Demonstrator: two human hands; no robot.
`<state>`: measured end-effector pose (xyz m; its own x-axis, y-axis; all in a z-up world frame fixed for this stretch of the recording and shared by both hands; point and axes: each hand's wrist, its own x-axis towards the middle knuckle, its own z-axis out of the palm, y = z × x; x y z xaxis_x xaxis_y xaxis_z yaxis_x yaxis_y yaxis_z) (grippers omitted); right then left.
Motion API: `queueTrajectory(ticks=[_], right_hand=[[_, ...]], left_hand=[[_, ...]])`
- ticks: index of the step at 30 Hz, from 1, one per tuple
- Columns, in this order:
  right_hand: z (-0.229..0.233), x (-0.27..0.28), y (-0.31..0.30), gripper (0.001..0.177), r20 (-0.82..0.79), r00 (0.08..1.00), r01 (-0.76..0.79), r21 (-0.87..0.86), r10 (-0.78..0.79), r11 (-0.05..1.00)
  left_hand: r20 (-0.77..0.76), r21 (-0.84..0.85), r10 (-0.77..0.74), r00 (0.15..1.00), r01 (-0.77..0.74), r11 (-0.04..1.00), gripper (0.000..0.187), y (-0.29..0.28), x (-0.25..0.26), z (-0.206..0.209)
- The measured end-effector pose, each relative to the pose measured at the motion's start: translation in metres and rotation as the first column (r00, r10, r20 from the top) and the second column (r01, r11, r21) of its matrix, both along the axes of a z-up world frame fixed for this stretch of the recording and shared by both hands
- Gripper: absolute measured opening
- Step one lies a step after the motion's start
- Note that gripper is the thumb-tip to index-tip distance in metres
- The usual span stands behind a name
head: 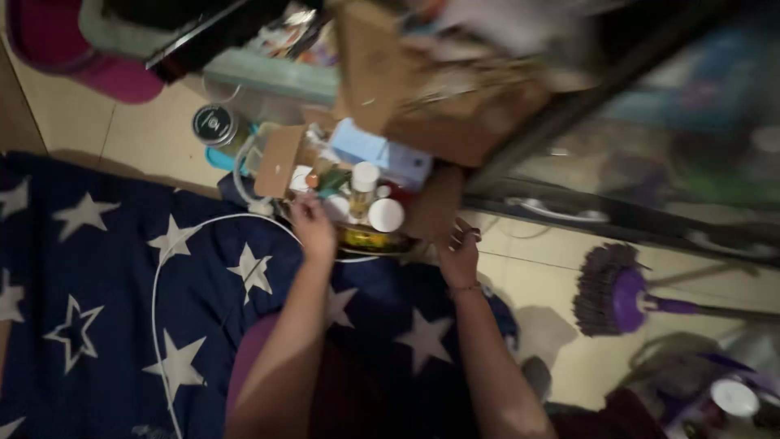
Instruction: Cleaning a cluttered room by organizing items, vacuuming the floor, and mopping.
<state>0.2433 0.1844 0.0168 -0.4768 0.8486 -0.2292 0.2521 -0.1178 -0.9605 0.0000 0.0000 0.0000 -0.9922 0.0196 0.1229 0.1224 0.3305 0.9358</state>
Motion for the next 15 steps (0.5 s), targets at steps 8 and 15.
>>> queueTrajectory(ticks=[8,15], right_hand=[[0.025,-0.036,-0.033,0.079,-0.101,0.995,0.057,0.576,0.002,0.816],[-0.025,-0.039,0.041,0.053,0.255,0.967,-0.004,-0.08,0.024,0.997]], left_hand=[[0.131,0.076,0.105,0.986,-0.115,0.99,0.043,-0.1,-0.03,-0.075],[0.676,0.397,-0.139,0.723,-0.199,0.896,0.043,-0.086,-0.076,-0.026]])
